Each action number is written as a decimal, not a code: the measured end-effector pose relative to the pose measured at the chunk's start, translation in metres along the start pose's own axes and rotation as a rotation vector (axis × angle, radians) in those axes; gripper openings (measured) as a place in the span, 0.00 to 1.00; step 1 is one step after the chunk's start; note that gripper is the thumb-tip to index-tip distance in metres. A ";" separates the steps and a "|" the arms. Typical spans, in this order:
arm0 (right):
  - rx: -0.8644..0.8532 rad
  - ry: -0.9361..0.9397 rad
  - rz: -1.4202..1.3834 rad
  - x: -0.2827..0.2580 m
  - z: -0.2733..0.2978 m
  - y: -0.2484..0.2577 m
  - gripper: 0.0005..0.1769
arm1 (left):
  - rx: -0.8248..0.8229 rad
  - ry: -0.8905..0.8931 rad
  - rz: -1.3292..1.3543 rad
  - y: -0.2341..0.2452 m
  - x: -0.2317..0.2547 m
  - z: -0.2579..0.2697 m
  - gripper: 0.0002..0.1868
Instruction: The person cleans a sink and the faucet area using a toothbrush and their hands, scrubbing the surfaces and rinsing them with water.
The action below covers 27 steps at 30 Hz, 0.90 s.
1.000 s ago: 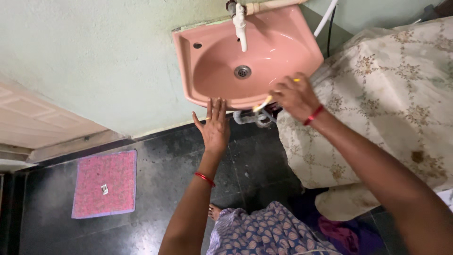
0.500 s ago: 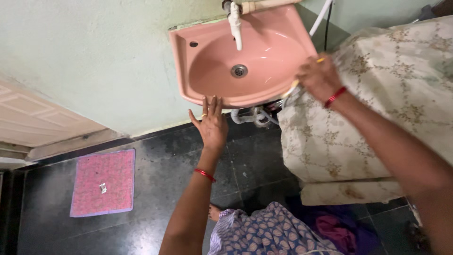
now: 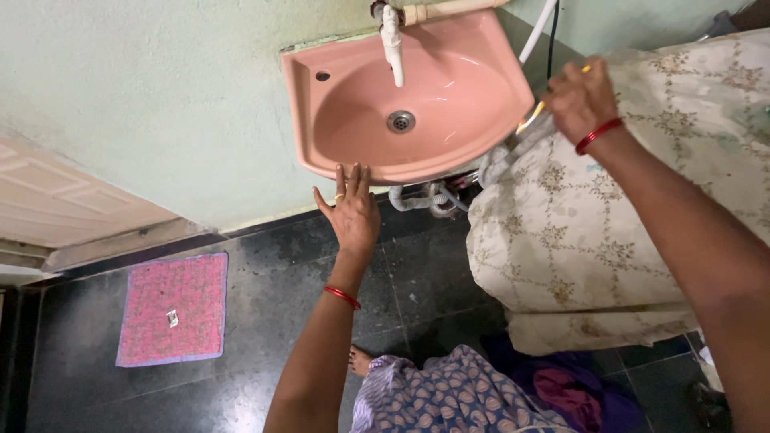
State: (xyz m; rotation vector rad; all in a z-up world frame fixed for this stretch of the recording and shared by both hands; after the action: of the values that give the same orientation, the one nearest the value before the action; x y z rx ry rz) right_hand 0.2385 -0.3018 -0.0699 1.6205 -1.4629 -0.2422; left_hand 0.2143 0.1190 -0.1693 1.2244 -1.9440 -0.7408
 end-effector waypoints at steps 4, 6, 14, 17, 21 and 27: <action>0.076 0.042 -0.094 -0.091 -0.033 0.016 0.06 | 0.008 0.000 -0.008 -0.002 0.000 0.000 0.27; 0.121 0.093 -0.211 -0.137 -0.053 0.039 0.06 | 0.005 0.003 -0.008 -0.003 0.000 0.000 0.27; 0.224 0.180 -0.235 -0.156 -0.067 0.067 0.10 | -0.029 0.020 0.055 0.017 -0.010 0.007 0.35; 0.034 0.135 -0.005 -0.121 -0.045 0.041 0.04 | 0.022 0.186 0.181 0.022 -0.031 0.022 0.40; -0.064 0.137 0.049 -0.135 -0.044 0.027 0.05 | 0.090 0.374 0.471 0.001 -0.066 0.049 0.40; 0.242 0.228 -0.178 -0.275 -0.133 0.060 0.06 | -0.067 0.526 0.556 -0.048 -0.055 0.067 0.37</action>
State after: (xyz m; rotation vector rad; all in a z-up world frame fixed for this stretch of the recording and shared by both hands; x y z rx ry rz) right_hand 0.2097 0.0079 -0.0644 1.9084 -1.2104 0.0225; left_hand 0.2011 0.1575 -0.2599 0.6851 -1.6711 -0.1670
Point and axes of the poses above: each hand's wrist, its own z-axis away from the middle knuckle, its own y-axis out of the back of the hand, x = y × z, the point moved 4 cm from there along -z, towards the middle knuckle, and after that the axes turned 11 degrees about x, right-handed, at the moved point
